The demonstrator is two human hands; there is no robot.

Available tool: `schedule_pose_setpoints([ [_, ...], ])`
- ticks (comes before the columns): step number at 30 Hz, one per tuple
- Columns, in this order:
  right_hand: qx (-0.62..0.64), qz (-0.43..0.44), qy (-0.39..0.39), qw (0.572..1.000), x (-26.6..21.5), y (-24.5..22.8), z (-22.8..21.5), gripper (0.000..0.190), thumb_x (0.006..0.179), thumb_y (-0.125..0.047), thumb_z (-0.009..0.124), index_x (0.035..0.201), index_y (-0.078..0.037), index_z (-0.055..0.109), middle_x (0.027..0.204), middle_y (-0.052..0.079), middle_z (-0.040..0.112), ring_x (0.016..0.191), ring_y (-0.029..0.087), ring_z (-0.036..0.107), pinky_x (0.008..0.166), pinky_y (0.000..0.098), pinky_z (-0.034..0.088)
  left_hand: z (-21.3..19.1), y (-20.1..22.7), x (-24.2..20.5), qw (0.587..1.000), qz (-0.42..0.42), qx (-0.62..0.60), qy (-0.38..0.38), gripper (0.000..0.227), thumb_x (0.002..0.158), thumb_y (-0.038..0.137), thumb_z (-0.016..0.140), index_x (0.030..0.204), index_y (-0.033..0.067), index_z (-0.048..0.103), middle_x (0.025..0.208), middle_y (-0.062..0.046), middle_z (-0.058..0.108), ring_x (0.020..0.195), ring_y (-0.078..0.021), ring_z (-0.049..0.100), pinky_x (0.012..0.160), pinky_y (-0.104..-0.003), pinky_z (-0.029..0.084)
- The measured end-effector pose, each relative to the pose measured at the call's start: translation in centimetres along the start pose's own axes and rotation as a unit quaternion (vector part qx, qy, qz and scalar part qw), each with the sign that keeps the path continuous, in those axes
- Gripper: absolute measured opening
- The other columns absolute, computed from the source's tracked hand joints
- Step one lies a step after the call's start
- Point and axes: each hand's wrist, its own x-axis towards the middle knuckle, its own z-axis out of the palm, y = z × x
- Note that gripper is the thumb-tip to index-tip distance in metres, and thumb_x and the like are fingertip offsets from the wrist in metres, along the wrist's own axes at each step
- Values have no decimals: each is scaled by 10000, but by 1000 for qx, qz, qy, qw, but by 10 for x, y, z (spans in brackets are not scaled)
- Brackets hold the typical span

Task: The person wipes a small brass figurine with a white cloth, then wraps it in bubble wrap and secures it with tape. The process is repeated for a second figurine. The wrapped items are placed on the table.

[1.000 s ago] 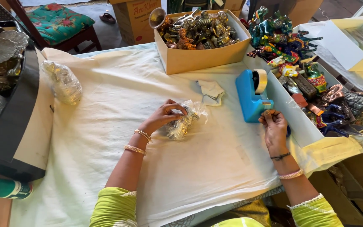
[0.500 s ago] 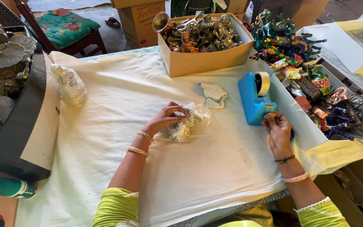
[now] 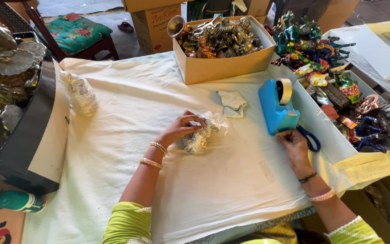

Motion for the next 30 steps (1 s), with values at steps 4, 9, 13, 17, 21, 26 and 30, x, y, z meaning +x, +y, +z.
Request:
schedule_pose_setpoints([
  [4,-129,-30,-1,991,-17,-38,41,68,961,-15,726,991,-32,667,967,19,694,887,92,632,814,239,528,-1,-6,3,1000,17,7,0,207,897,204,743,1090,136,775,1112,-38,528,1038,-163,575,918,-302,533],
  [9,-181,-140,-92,969,-21,-58,113,106,939,-79,727,983,-25,646,970,-1,624,842,64,615,755,214,550,-3,-5,1,1000,26,9,-6,217,898,207,741,1097,131,777,1113,-48,529,1053,-172,570,934,-301,523],
  [13,-169,-77,-211,960,-16,-78,179,125,958,-111,722,974,-28,628,829,-2,628,741,56,561,650,222,508,-2,-4,1,1000,23,16,-5,238,897,205,734,1121,134,772,1120,-47,527,1057,-173,569,939,-303,522],
  [17,-218,-134,-308,916,-6,-101,232,192,956,-142,743,966,-3,611,781,50,610,727,77,522,631,259,489,-2,-12,6,1000,-3,-25,1,270,893,161,740,1155,99,750,1134,-43,515,1073,-168,593,951,-305,528],
  [21,-316,-121,-311,888,-6,-121,252,198,901,-142,775,947,-4,641,763,100,636,659,140,558,616,309,496,-3,-30,12,996,-22,-87,3,292,886,130,743,1171,76,714,1163,-29,509,1086,-154,619,970,-296,533],
  [26,-395,-196,-274,855,-10,-119,257,168,860,-134,762,944,-39,652,849,118,680,744,237,690,684,371,550,-2,-34,10,994,-12,-107,-4,296,880,89,723,1171,31,726,1171,-33,506,1094,-141,591,967,-290,505],
  [30,-424,-194,-266,844,-17,-131,258,167,854,-169,760,934,-75,647,857,87,691,766,242,703,677,376,553,-4,-40,10,993,-19,-114,-2,309,882,77,697,1183,16,735,1177,-37,506,1084,-139,585,963,-285,492],
])
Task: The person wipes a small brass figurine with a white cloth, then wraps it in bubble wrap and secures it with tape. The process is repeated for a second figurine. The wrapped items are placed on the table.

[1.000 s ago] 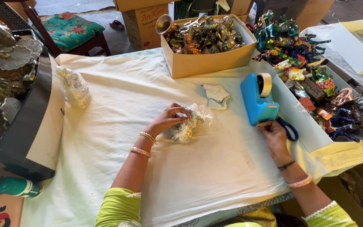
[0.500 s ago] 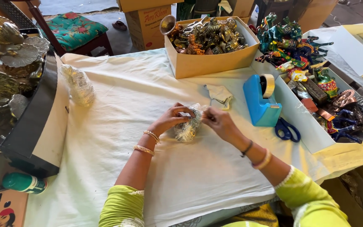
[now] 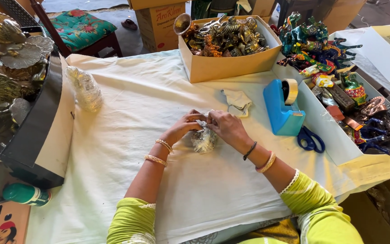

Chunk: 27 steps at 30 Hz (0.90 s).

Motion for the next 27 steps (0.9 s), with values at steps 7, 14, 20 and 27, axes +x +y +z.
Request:
schedule_pose_setpoints([
  [7,-25,23,1,999,-5,-7,-2,212,891,-204,734,1032,-121,599,888,64,681,776,239,697,653,401,528,13,21,-6,1000,-10,-25,0,251,930,97,716,1160,55,623,1055,-1,530,933,-84,575,808,-237,504],
  [14,-81,-6,33,996,-5,0,-2,187,862,-264,755,1011,-162,705,938,50,688,781,312,677,654,429,527,17,5,6,999,27,12,30,192,890,42,704,997,62,546,931,8,527,847,-75,516,727,-249,501],
  [20,-21,-9,34,999,-9,6,-6,130,906,-242,726,1002,-160,699,969,22,698,794,295,686,689,412,535,22,-5,19,992,-45,-56,105,221,859,-5,691,968,80,518,884,-3,498,792,-105,475,661,-256,431],
  [27,67,-14,-25,997,3,41,0,221,866,-107,744,1074,-150,683,978,41,690,744,204,678,707,360,558,24,-5,18,987,-44,-122,97,268,826,-50,650,1003,104,521,889,17,484,798,-95,488,662,-240,428],
])
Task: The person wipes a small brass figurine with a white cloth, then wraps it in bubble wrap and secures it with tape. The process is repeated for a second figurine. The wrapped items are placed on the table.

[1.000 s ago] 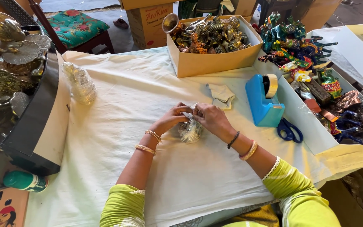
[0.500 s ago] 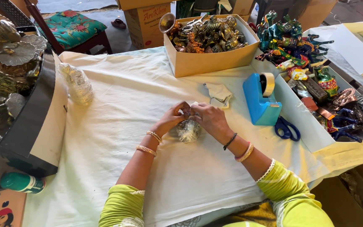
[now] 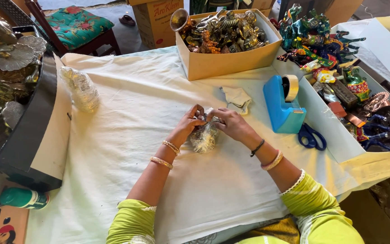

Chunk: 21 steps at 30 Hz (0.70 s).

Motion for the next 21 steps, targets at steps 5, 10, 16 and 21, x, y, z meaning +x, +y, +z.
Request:
schedule_pose_setpoints([
  [5,61,84,-101,989,4,6,-3,294,914,-135,721,1197,-170,651,796,30,521,631,126,599,585,270,586,-6,-10,6,1000,9,-2,-13,253,868,-43,656,1024,107,526,877,15,467,783,-86,459,647,-224,394],
  [10,163,113,-100,975,3,18,-15,356,903,-155,751,1223,-160,595,758,-20,437,649,78,516,536,233,557,-12,1,0,999,3,31,-21,209,894,82,617,1071,110,509,889,1,486,749,-100,485,632,-236,417],
  [16,280,50,-105,953,2,51,-32,385,888,-175,800,1216,-156,599,898,-5,528,775,117,512,668,281,496,-16,42,-18,988,-105,113,-2,313,855,241,581,1123,113,485,893,-59,580,692,-171,625,632,-316,550],
  [21,-40,-237,-107,965,-3,14,-30,708,651,-151,900,1299,-206,621,1282,95,510,1259,289,443,1116,461,368,-8,44,-18,971,-124,205,8,381,831,257,635,1160,105,520,875,-84,642,711,-167,669,640,-352,583],
])
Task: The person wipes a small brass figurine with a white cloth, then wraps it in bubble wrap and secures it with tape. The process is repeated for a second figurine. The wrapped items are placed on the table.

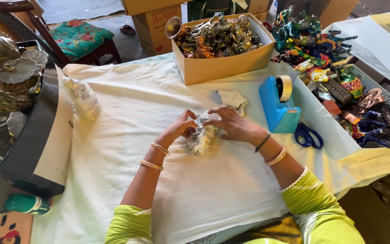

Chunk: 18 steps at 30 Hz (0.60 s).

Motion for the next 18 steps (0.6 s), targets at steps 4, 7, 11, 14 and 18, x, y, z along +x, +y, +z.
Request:
schedule_pose_setpoints([
  [4,-151,15,-11,988,2,-10,7,734,683,-120,859,1357,-249,600,1442,89,431,1334,328,390,1152,459,346,-2,-25,13,998,28,-53,3,402,874,286,623,1208,86,522,884,-82,629,746,-166,625,670,-349,535],
  [7,-70,36,-3,997,-2,2,9,715,727,-122,859,1381,-240,596,1458,90,443,1333,326,443,1131,437,405,-9,-34,17,987,63,-143,-25,393,926,302,573,1236,68,512,918,-102,622,780,-179,608,717,-353,509],
  [11,112,60,41,991,-7,34,24,714,732,-60,882,1372,-189,591,1405,84,491,1348,301,501,1120,408,493,-16,-8,-4,950,128,-270,-94,421,955,301,513,1297,57,489,991,-177,655,854,-229,642,814,-374,524],
  [14,221,134,42,965,-12,63,50,744,714,-25,899,1366,-128,555,1376,93,486,1313,253,509,1035,380,521,-12,17,-22,919,185,-309,-162,515,971,354,525,1366,25,484,1103,-174,650,958,-231,641,889,-377,539],
  [18,447,236,74,860,-22,95,85,814,745,-4,844,1432,-129,425,1391,34,557,1278,161,548,1030,347,553,0,23,-25,922,215,-270,-176,641,969,434,592,1434,6,485,1201,-126,626,1049,-186,617,926,-352,547],
])
